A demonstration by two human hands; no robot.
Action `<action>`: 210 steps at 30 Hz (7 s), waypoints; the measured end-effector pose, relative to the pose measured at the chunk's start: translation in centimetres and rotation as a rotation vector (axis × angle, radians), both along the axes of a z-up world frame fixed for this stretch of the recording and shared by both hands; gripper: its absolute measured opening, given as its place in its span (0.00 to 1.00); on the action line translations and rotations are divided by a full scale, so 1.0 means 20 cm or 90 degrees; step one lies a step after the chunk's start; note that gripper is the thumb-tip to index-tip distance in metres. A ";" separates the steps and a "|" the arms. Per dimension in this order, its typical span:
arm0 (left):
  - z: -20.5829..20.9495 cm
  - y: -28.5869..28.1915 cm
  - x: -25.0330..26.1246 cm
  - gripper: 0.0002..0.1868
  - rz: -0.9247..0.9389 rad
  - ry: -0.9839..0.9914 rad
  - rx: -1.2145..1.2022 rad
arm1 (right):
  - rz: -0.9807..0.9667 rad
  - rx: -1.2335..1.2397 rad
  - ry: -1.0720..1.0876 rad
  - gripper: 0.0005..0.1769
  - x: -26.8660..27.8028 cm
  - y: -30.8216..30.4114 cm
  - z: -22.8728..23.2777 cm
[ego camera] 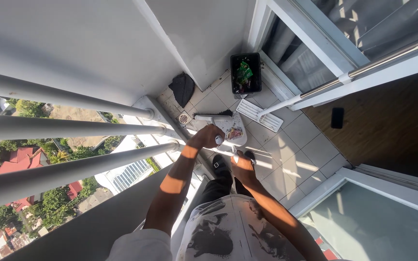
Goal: The recorder is assembling the various poles and heads of a cleaning mop on a balcony.
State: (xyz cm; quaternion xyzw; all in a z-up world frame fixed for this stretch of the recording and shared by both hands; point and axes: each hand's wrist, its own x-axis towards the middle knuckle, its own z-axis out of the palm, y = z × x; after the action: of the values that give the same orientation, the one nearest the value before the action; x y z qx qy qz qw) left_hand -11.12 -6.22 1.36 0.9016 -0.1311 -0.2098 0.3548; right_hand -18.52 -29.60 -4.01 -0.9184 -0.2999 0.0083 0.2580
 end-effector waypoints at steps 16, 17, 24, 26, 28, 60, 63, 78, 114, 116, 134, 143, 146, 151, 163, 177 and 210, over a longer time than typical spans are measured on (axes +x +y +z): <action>0.16 -0.04 -0.08 0.08 0.278 -0.150 -0.165 | -0.215 0.087 0.503 0.13 0.02 0.05 0.38; 0.10 -0.06 -0.07 0.09 0.264 -0.167 -0.164 | -0.222 0.106 0.512 0.14 0.03 0.05 0.38; -0.21 -0.12 -0.18 0.14 0.174 -0.139 -0.138 | -0.255 0.113 0.545 0.19 0.04 0.06 0.38; -0.13 -0.11 -0.21 0.13 0.162 -0.124 -0.135 | -0.257 0.126 0.554 0.18 0.06 0.06 0.41; -0.05 -0.11 -0.25 0.12 0.150 -0.110 -0.132 | -0.259 0.139 0.562 0.17 0.06 0.05 0.33; -0.11 -0.18 -0.27 0.07 0.189 -0.090 -0.192 | -0.235 0.140 0.530 0.17 0.06 0.03 0.27; 0.05 -0.18 -0.22 0.10 0.212 -0.039 -0.101 | -0.274 0.125 0.519 0.20 0.08 0.05 0.35; 0.72 -0.18 -0.06 0.04 0.395 -0.228 -0.147 | -0.271 0.170 0.672 0.14 0.13 -0.09 0.36; 1.86 -0.04 0.10 0.17 0.569 -0.332 -0.647 | -0.204 -0.100 0.352 0.16 1.22 -0.64 2.16; 1.85 0.00 0.14 0.17 0.567 -0.316 -0.640 | -0.200 -0.092 0.336 0.16 1.32 -0.61 2.17; 1.17 0.39 0.68 0.14 0.616 -0.173 -0.609 | -0.138 -0.176 0.159 0.20 1.80 -0.12 1.72; 1.02 0.32 0.81 0.06 0.534 -0.219 -0.351 | -0.128 -0.119 -0.014 0.26 1.78 -0.09 1.70; 0.99 0.29 0.89 0.08 0.495 -0.283 -0.282 | -0.157 -0.115 -0.073 0.30 1.81 -0.09 1.72; 1.03 0.27 0.89 0.08 0.484 -0.272 -0.272 | -0.170 -0.144 -0.135 0.34 1.84 -0.16 1.62; 1.02 0.29 0.94 0.08 0.486 -0.325 -0.218 | -0.235 0.551 0.187 0.20 1.90 -0.25 1.39; 0.57 0.28 1.09 0.09 0.498 -0.242 -0.288 | -0.227 0.593 0.134 0.10 1.98 0.01 0.82; 0.24 0.15 1.08 0.06 0.520 -0.316 -0.582 | -0.089 0.601 0.302 0.13 2.23 -0.06 1.19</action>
State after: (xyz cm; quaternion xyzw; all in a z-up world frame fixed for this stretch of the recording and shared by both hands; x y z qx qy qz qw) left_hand 10.53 -3.23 6.19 0.6590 0.0676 0.2321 0.7122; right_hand 26.04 -30.90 19.74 -0.6931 -0.1426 0.0629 0.7038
